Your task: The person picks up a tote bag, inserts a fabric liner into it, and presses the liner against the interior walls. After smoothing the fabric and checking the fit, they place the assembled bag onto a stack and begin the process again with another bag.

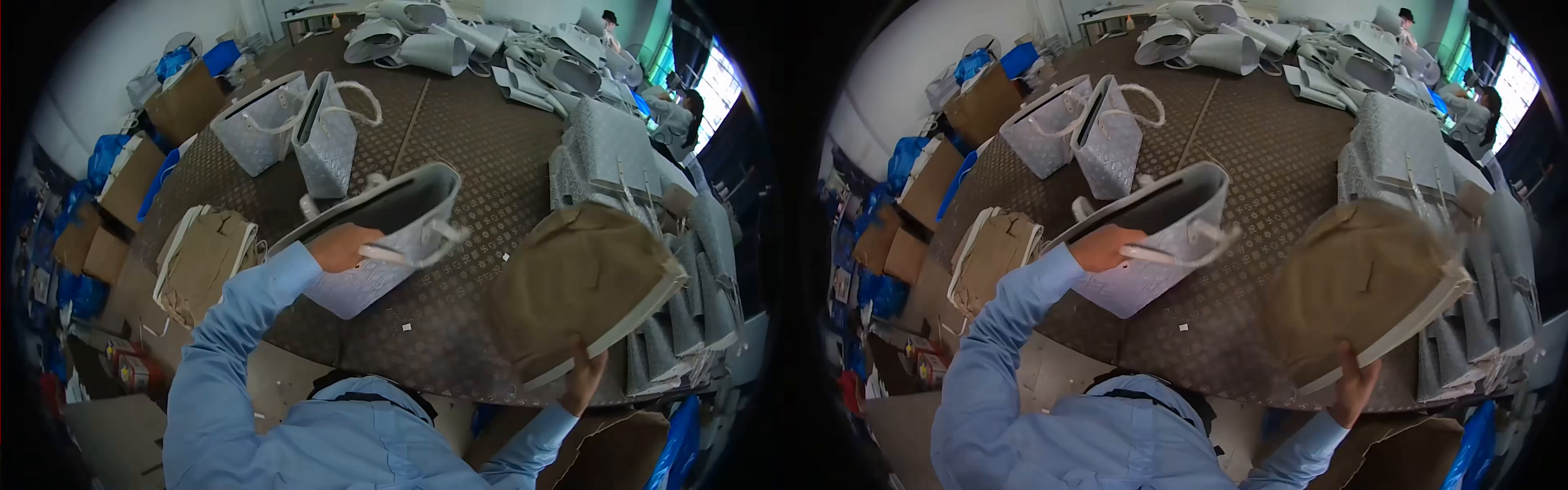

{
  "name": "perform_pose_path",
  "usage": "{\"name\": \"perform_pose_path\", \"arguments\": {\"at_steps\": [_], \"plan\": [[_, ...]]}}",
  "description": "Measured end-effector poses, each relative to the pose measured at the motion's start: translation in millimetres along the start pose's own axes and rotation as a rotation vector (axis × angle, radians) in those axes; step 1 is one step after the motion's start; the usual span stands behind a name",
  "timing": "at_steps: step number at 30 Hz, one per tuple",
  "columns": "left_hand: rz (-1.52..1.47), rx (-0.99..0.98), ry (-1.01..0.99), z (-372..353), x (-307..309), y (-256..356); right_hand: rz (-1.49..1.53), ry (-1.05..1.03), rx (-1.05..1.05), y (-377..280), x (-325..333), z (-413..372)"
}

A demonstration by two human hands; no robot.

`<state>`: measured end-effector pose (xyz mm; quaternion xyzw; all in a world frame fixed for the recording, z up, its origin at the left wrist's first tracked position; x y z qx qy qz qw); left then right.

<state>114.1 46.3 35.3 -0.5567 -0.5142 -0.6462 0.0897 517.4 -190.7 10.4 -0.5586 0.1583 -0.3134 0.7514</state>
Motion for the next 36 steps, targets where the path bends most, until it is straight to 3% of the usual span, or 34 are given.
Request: {"name": "perform_pose_path", "arguments": {"at_steps": [3,9,11,12,14,16,17,19,22,24,26,28,29,31,32,34,36], "plan": [[0.297,-0.270,-0.064,4,15,-8,-0.080,0.142,0.292,-75,9,10],[0.514,-0.378,-0.140,20,1,-19,-0.084,0.239,0.478,-163,-1,40],[0.503,-0.395,-0.175,23,-1,-17,-0.151,0.037,0.655,-188,-38,43],[0.511,-0.437,-0.169,26,-5,-20,-0.158,0.035,0.671,-194,-57,40],[0.513,-0.479,-0.146,30,0,-16,0.103,-0.186,0.447,-197,-103,40],[0.584,-0.516,-0.121,22,1,-13,0.204,-0.589,0.408,-209,-144,39],[0.571,-0.510,-0.113,21,-5,-23,0.131,-0.701,0.262,-211,-157,40],[0.320,-0.648,0.142,17,-18,-42,-0.039,-0.857,0.008,-210,-181,35],[0.238,-0.621,0.233,9,-31,-67,-0.207,-1.308,0.025,-165,-206,32],[0.170,-0.614,0.323,5,-33,-77,-0.357,-1.354,-0.117,-163,-237,27],[0.110,-0.611,0.383,-5,-37,-86,-0.274,-1.326,-0.248,-124,-260,36],[0.052,-0.617,0.452,-10,-36,-91,-0.170,-1.139,-0.487,-101,-283,41],[0.020,-0.621,0.487,-12,-36,-92,-0.164,-1.139,-0.489,-105,-293,40],[-0.010,-0.611,0.530,-19,-38,-93,-0.734,-1.310,-0.151,-115,-309,37],[0.096,-0.560,0.452,-25,-41,-89,-0.636,-1.238,-0.008,-80,-302,50],[0.213,-0.498,0.360,-49,-35,-76,-0.455,-1.186,-0.157,-13,-303,85],[0.315,-0.283,-0.136,-71,-19,-55,-0.357,-1.140,-0.189,-51,-303,72]]}}
Point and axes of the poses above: each hand's wrist, its own z-axis towards the middle knuckle, its own x-axis out of the back of the hand, y = z × x, the point moved 2 cm from there along z, towards the middle knuckle, and after that the axes turned 8 degrees about x, right-handed, at the moved point
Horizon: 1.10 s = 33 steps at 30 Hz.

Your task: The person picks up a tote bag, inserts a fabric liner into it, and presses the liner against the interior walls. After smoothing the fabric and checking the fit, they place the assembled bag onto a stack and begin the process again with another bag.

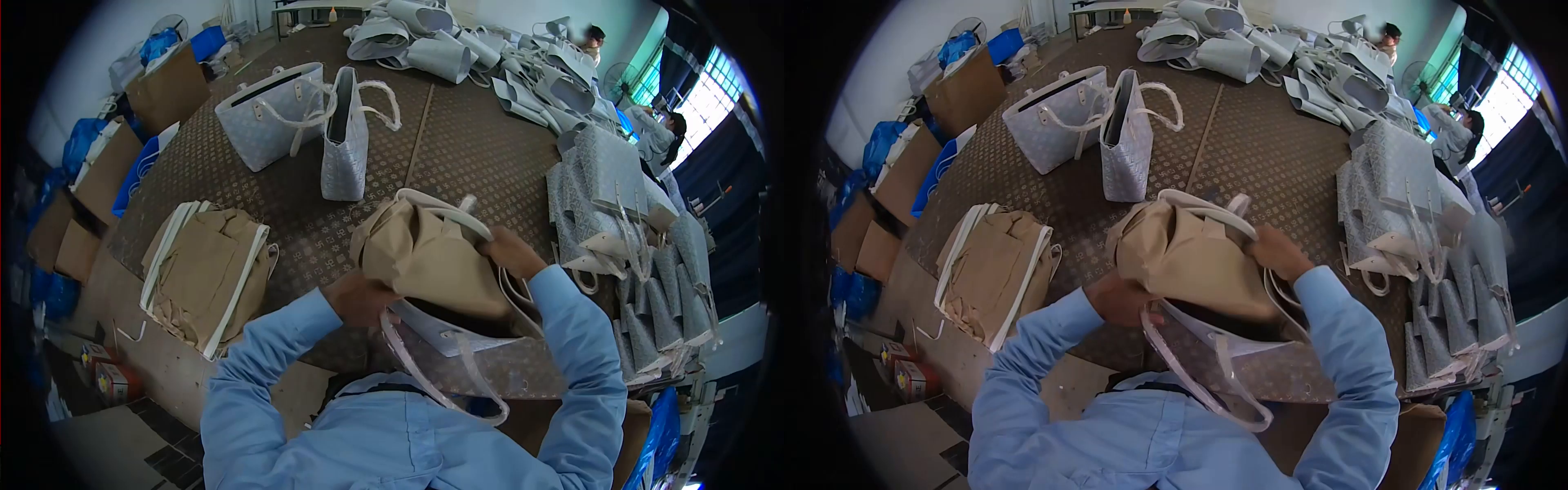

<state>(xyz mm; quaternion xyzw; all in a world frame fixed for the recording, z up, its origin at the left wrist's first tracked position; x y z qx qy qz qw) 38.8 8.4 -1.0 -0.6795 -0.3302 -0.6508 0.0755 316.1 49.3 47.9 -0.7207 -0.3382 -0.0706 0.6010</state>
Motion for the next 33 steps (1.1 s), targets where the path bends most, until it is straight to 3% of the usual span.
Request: {"name": "perform_pose_path", "arguments": {"at_steps": [3,4,6,7,9,10,12,13,15,16,18,19,20,22,23,26,27,29,31,33], "plan": [[-0.157,-0.023,0.204,-13,-25,-2,-0.300,-0.054,0.083,0,-10,1],[-0.156,-0.017,0.203,-21,-18,-3,-0.297,-0.058,0.088,-1,-11,2],[-0.203,-0.167,0.519,-39,17,3,-0.253,-0.081,0.201,-6,-15,2],[-0.199,-0.166,0.520,-40,34,8,-0.253,-0.081,0.205,-16,-15,-2],[-1.159,0.092,0.401,-33,56,10,-0.133,-0.170,0.213,-35,-23,-13],[-1.161,0.099,0.397,-26,54,9,-0.127,-0.175,0.211,-28,-28,-12],[-0.650,0.570,0.593,-7,50,0,-0.010,-0.167,0.166,-7,-32,-3],[-0.653,0.563,0.599,-2,56,8,-0.018,-0.163,0.166,0,-32,-3],[-0.386,0.423,1.287,-5,84,30,-0.016,-0.138,0.155,7,-31,-4],[-0.386,0.423,1.283,2,84,32,-0.012,-0.138,0.153,5,-31,-5],[-0.036,0.353,1.125,24,81,32,0.007,-0.153,0.134,-4,-28,-11],[-0.029,0.395,0.860,39,73,28,0.005,-0.157,0.134,-6,-27,-14],[-0.029,0.400,0.864,49,68,20,-0.079,-0.122,0.171,-10,-25,-17],[0.075,0.296,0.208,72,51,7,-0.163,-0.100,0.205,-16,-24,-23],[0.078,0.300,0.207,77,60,5,-0.217,-0.078,0.192,-20,-23,-23],[0.087,0.388,-0.209,99,67,-6,-0.204,-0.068,0.090,-22,-26,-22],[0.079,0.393,-0.207,110,63,-12,-0.158,-0.066,0.008,-22,-22,-20],[0.229,0.340,-0.471,129,41,-27,-0.093,-0.044,0.030,-30,-15,-23],[0.198,0.309,-0.455,164,-4,-27,-0.023,-0.028,0.035,-28,-13,-24],[0.162,0.250,-0.406,140,-46,-78,-0.085,-0.160,-0.128,-25,-6,-15]]}}
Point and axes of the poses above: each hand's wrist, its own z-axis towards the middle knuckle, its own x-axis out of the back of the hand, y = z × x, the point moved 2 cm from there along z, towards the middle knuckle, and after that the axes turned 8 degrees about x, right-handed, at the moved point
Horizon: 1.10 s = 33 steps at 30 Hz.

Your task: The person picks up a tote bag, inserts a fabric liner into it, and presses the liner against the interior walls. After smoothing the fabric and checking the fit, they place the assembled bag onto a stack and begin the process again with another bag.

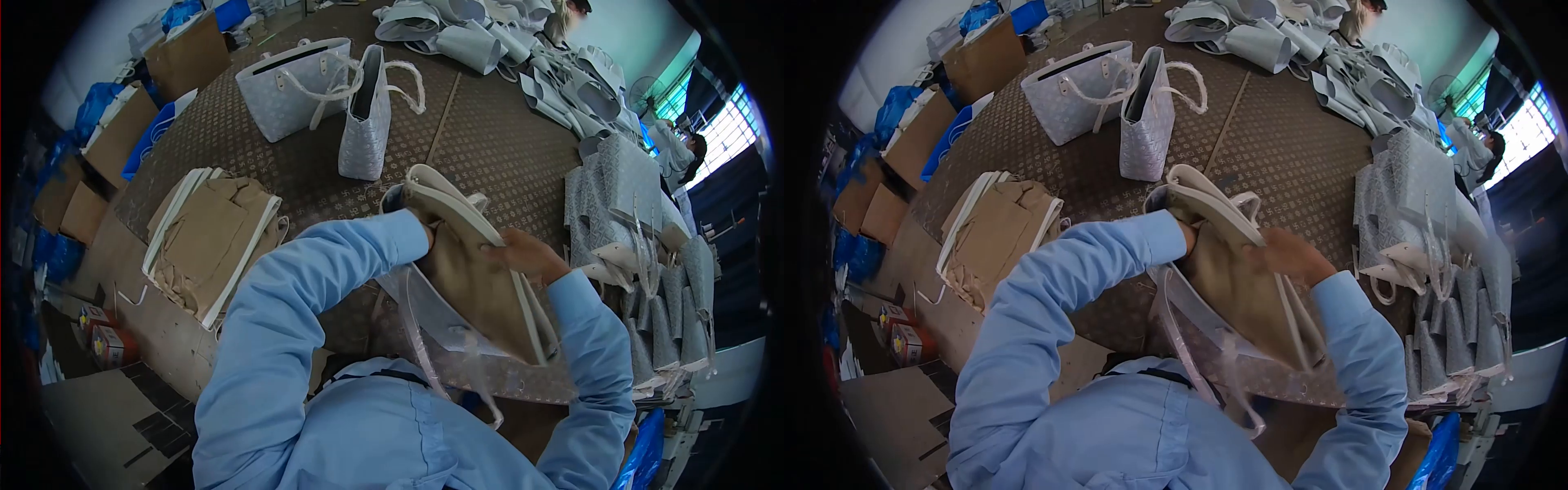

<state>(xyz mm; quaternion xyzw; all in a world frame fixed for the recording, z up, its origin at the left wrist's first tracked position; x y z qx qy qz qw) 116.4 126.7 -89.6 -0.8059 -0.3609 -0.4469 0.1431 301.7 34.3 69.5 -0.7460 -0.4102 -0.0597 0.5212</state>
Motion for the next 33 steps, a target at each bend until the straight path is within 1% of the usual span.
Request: {"name": "perform_pose_path", "arguments": {"at_steps": [1,2,3,4,6,7,8,9,11,12,13,14,15,16,17,19,20,21,22,23,25,26,27,28,29,30,31,32,33], "plan": [[-0.006,-0.030,0.027,12,-21,-3,0.001,0.006,-0.003,-8,0,-1],[-0.012,-0.060,0.047,33,-21,-21,-0.279,0.036,0.076,-24,-4,-3],[-0.023,-0.090,0.058,49,-40,-24,-0.553,0.057,0.152,-30,-11,-6],[-0.025,-0.094,0.045,8,-17,-5,-0.541,0.050,0.147,-26,-15,-6],[-0.163,-0.079,0.080,-88,49,6,-0.433,0.092,0.115,-23,-9,-5],[-0.218,-0.080,0.086,-126,89,26,-0.408,0.120,0.109,-20,-5,-1],[-0.348,-0.222,0.230,-133,94,27,-0.400,0.083,0.176,-15,-5,2],[-0.336,-0.250,0.200,-135,96,34,-0.397,0.044,0.237,-9,-4,3],[-0.497,-0.395,0.175,-132,98,56,-0.458,-0.043,0.280,-33,-6,2],[-0.493,-0.441,0.160,-121,84,62,-0.459,-0.028,0.328,-24,-9,11],[-0.407,-0.382,0.258,-104,63,62,-0.464,-0.004,0.376,-13,-10,17],[-0.324,-0.319,0.356,-102,61,71,-0.457,0.018,0.335,-13,-12,14],[-0.282,-0.181,0.097,-93,67,70,-0.422,0.041,0.311,-14,-17,14],[-0.270,-0.203,0.089,-87,64,74,-0.387,0.062,0.299,-13,-19,12],[-0.282,-0.172,0.089,-81,57,72,-0.381,0.065,0.292,-10,-24,4],[-0.324,-0.081,0.124,-92,56,59,-0.338,0.295,0.304,-13,-32,-10],[-0.336,-0.150,0.293,-116,60,57,-0.381,0.313,0.392,-15,-36,-15],[-0.336,-0.214,0.459,-140,59,55,-0.410,0.333,0.420,-16,-39,-19],[-0.505,-0.329,0.756,-163,54,47,-0.434,0.353,0.442,-17,-40,-21],[-0.506,-0.292,0.767,-173,43,39,-0.435,0.331,0.473,-21,-37,-17],[-0.988,0.071,1.384,-186,20,11,-0.605,0.129,0.255,-23,-33,-11],[-1.263,0.171,1.324,-177,-5,-9,-0.608,0.118,0.265,-26,-30,-7],[-1.264,0.186,1.327,-163,-22,-13,-0.707,0.056,0.188,-27,-28,1],[-1.451,0.172,1.295,-145,-38,-14,-0.802,-0.005,0.108,-30,-27,8],[-1.639,0.152,1.255,-135,-45,-12,-0.800,-0.062,0.047,-39,-25,13],[-1.706,0.090,1.121,-128,-51,-9,-0.800,-0.069,0.044,-42,-26,13],[-1.715,0.092,1.117,-126,-48,-6,-0.711,0.039,0.126,-47,-26,13],[-1.621,0.073,1.186,-126,-43,-3,-0.620,0.148,0.207,-50,-26,15],[-1.523,0.055,1.252,-129,-38,-3,-0.623,0.142,0.203,-52,-30,17]]}}
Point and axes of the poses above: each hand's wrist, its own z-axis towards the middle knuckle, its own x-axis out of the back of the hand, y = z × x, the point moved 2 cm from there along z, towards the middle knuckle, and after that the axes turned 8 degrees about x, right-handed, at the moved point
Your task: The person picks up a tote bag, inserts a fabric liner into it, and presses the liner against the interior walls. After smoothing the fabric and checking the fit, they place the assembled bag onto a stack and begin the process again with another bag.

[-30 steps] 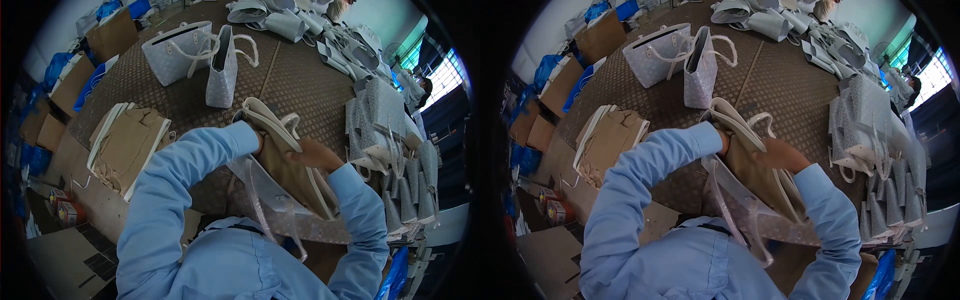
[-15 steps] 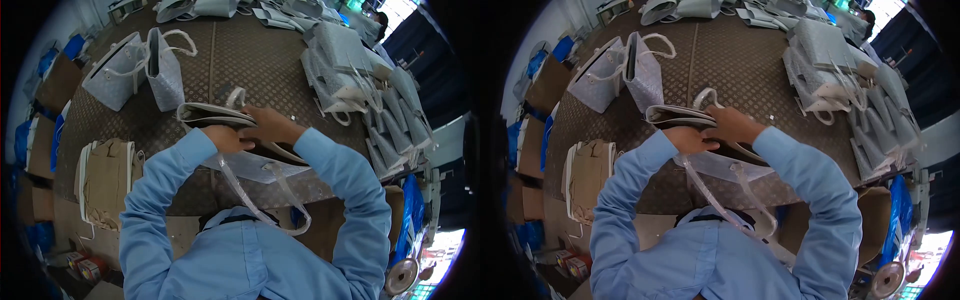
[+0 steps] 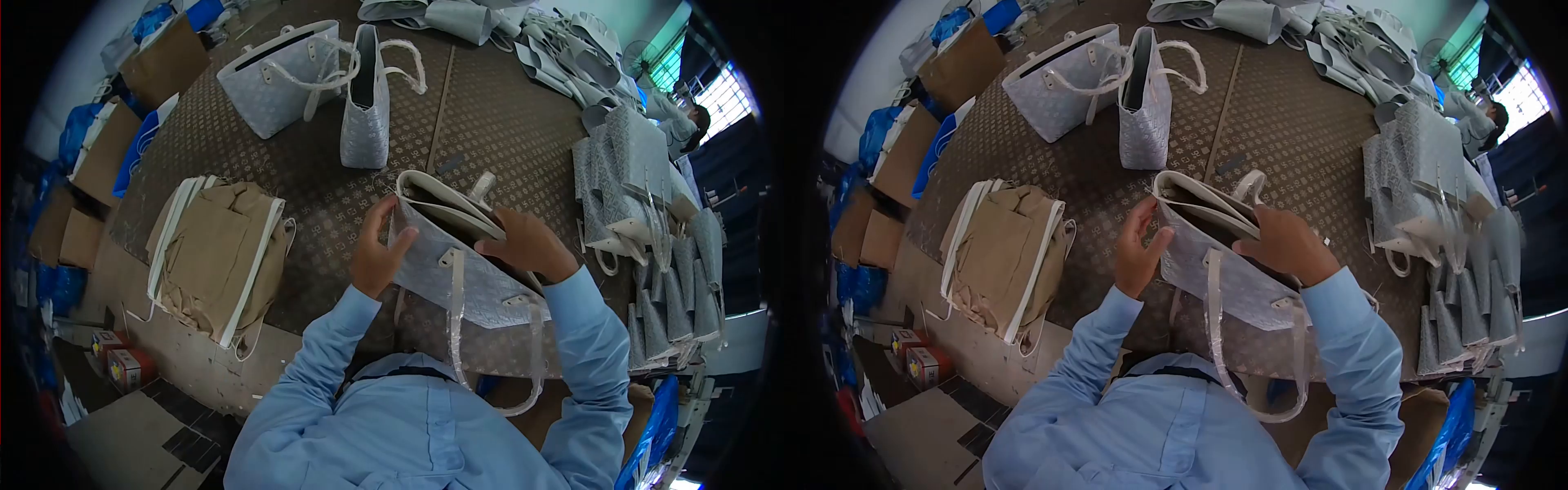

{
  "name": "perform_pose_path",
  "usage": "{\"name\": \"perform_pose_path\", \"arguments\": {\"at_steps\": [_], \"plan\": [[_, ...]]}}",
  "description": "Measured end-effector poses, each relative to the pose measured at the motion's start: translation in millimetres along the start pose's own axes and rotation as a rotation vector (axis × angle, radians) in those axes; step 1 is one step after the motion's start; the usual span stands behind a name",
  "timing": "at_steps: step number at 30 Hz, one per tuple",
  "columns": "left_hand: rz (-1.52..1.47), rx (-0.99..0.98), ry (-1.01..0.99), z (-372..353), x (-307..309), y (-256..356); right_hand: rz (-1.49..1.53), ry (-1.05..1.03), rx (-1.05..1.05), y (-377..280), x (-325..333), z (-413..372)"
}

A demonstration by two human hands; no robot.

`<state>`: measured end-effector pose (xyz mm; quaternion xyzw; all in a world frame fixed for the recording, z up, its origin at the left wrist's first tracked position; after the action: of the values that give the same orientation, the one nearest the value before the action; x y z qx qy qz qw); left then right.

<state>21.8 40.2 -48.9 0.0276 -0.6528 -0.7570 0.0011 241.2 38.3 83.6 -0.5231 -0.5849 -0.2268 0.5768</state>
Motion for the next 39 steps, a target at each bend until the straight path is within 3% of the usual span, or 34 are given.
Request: {"name": "perform_pose_path", "arguments": {"at_steps": [2,4,6,7,9,13,16,19,21,25,28,30,34,36,39], "plan": [[0.043,-0.051,-0.029,19,3,12,0.161,0.204,0.033,-8,-6,4],[0.090,-0.115,-0.061,38,6,22,0.137,0.307,0.008,-13,-18,12],[0.141,-0.142,-0.363,51,4,26,0.122,0.427,-0.036,-15,-30,19],[0.138,-0.144,-0.374,52,2,25,0.057,0.456,0.008,-16,-35,22],[-0.023,-0.001,-0.411,49,1,20,-0.127,0.564,0.125,-17,-45,26],[-0.202,0.142,-0.373,25,-4,25,-0.089,0.558,0.145,-24,-38,20],[-0.229,0.180,-0.276,6,-3,28,-0.250,0.615,0.143,-32,-39,3],[-0.142,0.109,-0.219,3,-2,27,-0.297,0.621,0.089,-40,-40,-11],[0.089,-0.118,-0.273,6,-1,35,-0.265,0.723,0.168,-46,-38,-15],[0.129,-0.187,-0.219,14,-5,40,-0.254,0.775,0.237,-46,-29,-21],[0.064,-0.153,-0.251,22,-8,43,-0.223,0.758,0.227,-39,-20,-26],[0.097,-0.269,-0.324,21,-11,49,-0.078,0.627,0.242,-34,-16,-29],[0.089,-0.256,-0.456,29,-9,52,0.035,0.472,0.247,-38,-1,-42],[-0.046,-0.099,-0.567,30,-5,47,-0.047,0.251,0.252,-40,-1,-48],[0.026,-0.081,-0.635,26,10,48,-0.144,0.322,0.136,-47,-6,-51]]}}
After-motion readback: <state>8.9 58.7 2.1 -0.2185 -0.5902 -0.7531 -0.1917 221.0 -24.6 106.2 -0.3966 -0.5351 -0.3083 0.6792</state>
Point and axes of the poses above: each hand's wrist, its own z-axis towards the middle knuckle, its own x-axis out of the back of the hand, y = z × x, the point moved 2 cm from there along z, towards the middle knuckle, and after that the axes turned 8 degrees about x, right-handed, at the moved point
